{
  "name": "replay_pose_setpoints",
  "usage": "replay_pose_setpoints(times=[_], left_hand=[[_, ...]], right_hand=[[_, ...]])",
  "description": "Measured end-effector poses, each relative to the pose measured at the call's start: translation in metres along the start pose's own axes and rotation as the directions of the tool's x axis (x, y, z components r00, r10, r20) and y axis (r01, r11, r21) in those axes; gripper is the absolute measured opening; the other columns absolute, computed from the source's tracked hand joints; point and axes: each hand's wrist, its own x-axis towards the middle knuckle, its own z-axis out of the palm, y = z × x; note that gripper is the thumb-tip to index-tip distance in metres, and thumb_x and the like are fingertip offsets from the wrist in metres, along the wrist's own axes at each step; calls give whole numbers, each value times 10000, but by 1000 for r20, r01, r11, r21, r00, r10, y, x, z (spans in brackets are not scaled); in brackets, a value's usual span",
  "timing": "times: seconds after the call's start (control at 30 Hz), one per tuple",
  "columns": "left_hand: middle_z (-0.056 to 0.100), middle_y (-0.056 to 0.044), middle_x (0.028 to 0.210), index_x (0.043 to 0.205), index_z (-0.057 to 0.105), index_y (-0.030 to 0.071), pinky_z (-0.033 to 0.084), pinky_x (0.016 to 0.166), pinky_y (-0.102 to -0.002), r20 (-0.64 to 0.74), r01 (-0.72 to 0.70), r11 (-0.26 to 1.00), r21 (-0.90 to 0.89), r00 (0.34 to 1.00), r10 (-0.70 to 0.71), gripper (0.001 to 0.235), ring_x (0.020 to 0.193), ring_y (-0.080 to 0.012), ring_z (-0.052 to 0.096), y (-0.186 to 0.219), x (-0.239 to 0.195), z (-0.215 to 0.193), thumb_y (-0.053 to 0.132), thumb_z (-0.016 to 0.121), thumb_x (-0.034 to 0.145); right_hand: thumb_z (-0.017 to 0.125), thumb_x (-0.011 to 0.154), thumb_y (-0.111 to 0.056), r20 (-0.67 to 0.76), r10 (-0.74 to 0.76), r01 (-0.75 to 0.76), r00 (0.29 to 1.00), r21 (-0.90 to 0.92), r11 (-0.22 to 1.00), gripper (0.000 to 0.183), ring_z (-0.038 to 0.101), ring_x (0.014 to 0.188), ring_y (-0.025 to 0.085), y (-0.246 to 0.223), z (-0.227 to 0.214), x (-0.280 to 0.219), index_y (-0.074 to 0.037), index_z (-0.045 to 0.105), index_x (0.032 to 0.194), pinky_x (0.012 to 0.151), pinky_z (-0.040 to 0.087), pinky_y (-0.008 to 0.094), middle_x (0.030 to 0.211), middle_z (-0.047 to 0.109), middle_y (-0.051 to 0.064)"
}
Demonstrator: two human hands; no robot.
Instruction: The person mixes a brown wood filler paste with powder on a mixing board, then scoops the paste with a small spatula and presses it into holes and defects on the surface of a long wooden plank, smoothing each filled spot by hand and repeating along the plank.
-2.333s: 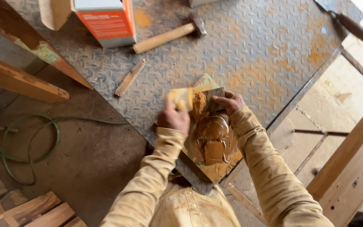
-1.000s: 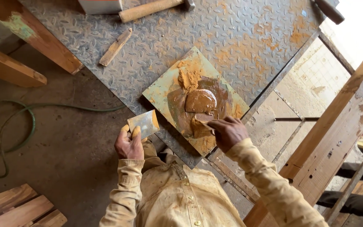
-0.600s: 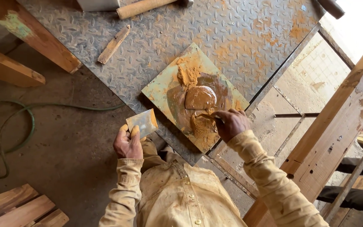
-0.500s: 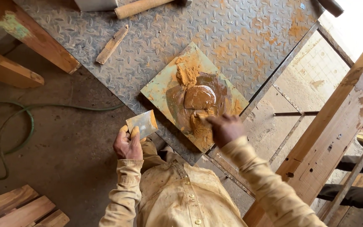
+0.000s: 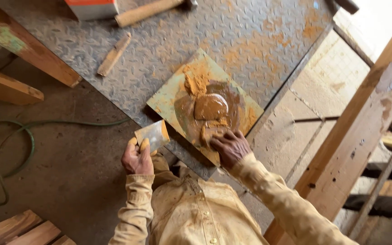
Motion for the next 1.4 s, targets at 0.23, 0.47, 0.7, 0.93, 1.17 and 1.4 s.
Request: replay_pose_setpoints(times=[0.23, 0.47, 0.7, 0.93, 1.17, 1.4], left_hand=[[745, -111, 909, 1166, 653, -55, 550, 629, -257, 3, -67, 992, -111, 998, 68, 240, 747, -114, 671, -22, -1, -9, 100, 693, 987], [728, -135, 850, 1175, 646, -59, 532, 621, -254, -14, -111, 994, -17, 994, 111, 268, 737, -116, 649, -38, -1, -8, 96, 715, 968], [756, -131, 877, 1158, 655, -45, 542, 606, -271, -21, -27, 998, -57, 999, 26, 247, 728, -132, 688, -28, -7, -12, 116, 697, 975], [745, -129, 876, 1183, 649, -35, 571, 607, -271, -2, -8, 994, -109, 1000, 8, 267, 715, -145, 702, -18, -7, -11, 131, 686, 978], [755, -124, 860, 1149, 690, -34, 582, 580, -281, -26, 27, 998, 49, 999, -26, 259, 689, -149, 726, 2, 0, -5, 141, 707, 959], [757, -111, 921, 1156, 650, -43, 570, 604, -250, 11, -36, 993, -109, 999, 38, 245, 711, -131, 708, -5, 2, -6, 125, 678, 980]], right_hand=[[552, 1001, -167, 33, 191, -187, 981, 421, 887, 279, 678, 824, 183, 11, -25, -2, -233, 733, 1202, 827, 570, 376, 1010, 779, 21], [570, 954, -250, 2, 167, -161, 986, 286, 945, 292, 675, 848, 194, 22, 7, 16, -219, 746, 1185, 733, 604, 335, 1044, 777, -2], [575, 1015, -215, -211, 170, -78, 963, 386, 919, 240, 659, 851, 183, 29, -10, 5, -171, 742, 1182, 758, 585, 371, 1046, 783, 52], [610, 810, -76, -215, 3, 17, 977, 90, 996, 422, 600, 824, 230, -14, 17, -20, -123, 683, 1223, 797, 483, 382, 1205, 745, 102], [589, 863, 29, -54, 99, -85, 994, 230, 969, 510, 578, 961, 230, 3, -18, 17, -235, 676, 1290, 881, 457, 404, 1184, 747, 10], [653, 881, -94, -120, -114, 139, 986, 229, 963, 330, 585, 961, 246, -1, -7, -1, -180, 698, 1197, 870, 471, 419, 1242, 730, 27]])
